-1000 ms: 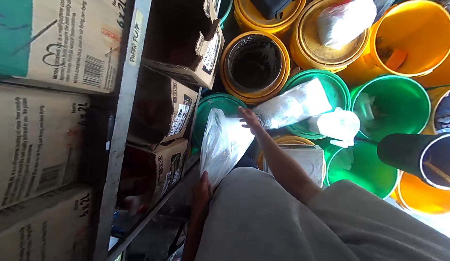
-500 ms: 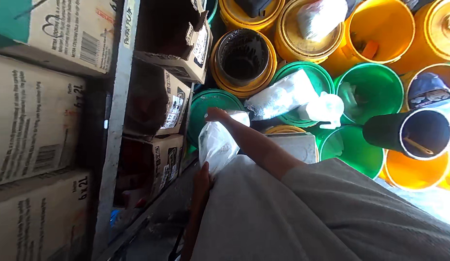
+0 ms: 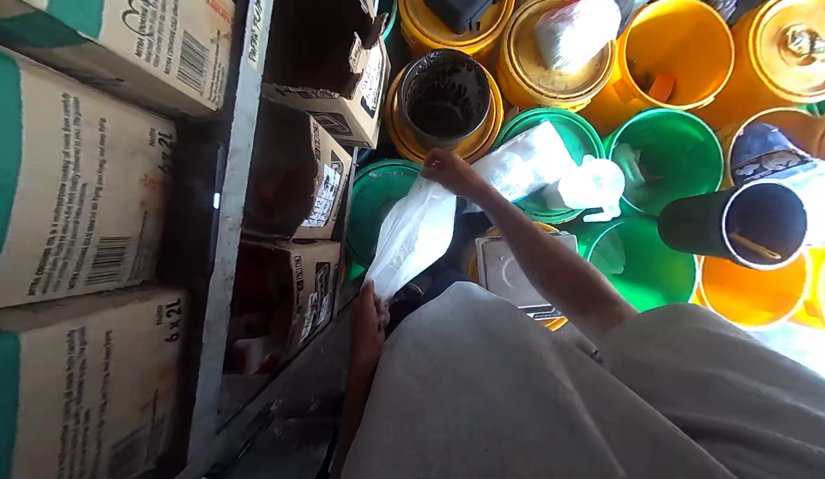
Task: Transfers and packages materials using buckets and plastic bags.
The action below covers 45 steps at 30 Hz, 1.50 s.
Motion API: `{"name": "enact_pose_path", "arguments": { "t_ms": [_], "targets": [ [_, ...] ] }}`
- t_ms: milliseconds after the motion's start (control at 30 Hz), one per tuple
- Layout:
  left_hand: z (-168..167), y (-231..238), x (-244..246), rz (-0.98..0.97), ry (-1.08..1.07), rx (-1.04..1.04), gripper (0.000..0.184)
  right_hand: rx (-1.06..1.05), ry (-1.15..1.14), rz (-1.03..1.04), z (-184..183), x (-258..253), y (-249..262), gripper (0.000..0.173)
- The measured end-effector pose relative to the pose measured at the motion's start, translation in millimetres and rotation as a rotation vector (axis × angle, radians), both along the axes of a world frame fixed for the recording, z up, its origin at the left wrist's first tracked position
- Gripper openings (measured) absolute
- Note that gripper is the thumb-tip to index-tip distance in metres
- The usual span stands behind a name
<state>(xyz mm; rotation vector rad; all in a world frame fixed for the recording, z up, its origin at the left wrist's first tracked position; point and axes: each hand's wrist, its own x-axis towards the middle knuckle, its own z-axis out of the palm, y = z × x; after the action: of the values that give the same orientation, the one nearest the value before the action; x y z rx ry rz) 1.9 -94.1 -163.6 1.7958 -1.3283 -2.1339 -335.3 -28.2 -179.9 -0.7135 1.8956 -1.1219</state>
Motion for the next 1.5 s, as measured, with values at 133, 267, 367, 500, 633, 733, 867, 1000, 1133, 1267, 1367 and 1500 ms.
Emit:
{"name": "enact_pose_path", "arguments": {
  "t_ms": [133,267,367,500,633,733,867,1000,1133,1267,1367,1500],
  "targets": [
    [-1,-7,-1,0.029,0.031,0.005,0.046,0.005,0.271,0.215,15,1,36,0.034],
    [-2,-9,1,0.019,0.046,0.040,0.044,0.201,0.598,0.584,-1,3,69,0.053],
    [3,-8,-5,-0.077,0.035,0.006,0.044,0.373,0.695,0.536,-12,-7,80,0.046],
    [13,-5,-13,-0.222,-0.011,-0.070,0.044,0.426,0.689,0.177,-32,-9,91,0.027],
    [8,-9,-10,-0.167,-0.029,-0.059,0.043,0.233,-0.039,-0.301,-25,17,92,0.029],
    [7,-15,-6,-0.125,-0.054,-0.069,0.038,0.005,-0.291,-0.407,9,30,83,0.021],
    [5,-32,0,-0.097,-0.057,-0.068,0.031,-0.016,-0.127,-0.304,52,14,78,0.019],
    [10,-29,-8,-0.101,-0.056,-0.066,0.034,-0.221,0.085,-0.336,86,13,68,0.021],
    [13,-23,-25,-0.153,-0.054,-0.091,0.034,-0.380,0.596,0.311,99,96,20,0.046],
    [21,-29,-31,-0.343,-0.150,-0.221,0.035,-0.068,0.859,0.859,8,125,-3,0.091],
    [18,-24,-32,-0.407,-0.189,-0.295,0.034,0.015,0.921,0.889,-32,81,-3,0.033],
    [21,-22,-32,-0.496,-0.221,-0.437,0.034,0.024,0.781,1.006,-36,58,8,0.013]
  ]
}}
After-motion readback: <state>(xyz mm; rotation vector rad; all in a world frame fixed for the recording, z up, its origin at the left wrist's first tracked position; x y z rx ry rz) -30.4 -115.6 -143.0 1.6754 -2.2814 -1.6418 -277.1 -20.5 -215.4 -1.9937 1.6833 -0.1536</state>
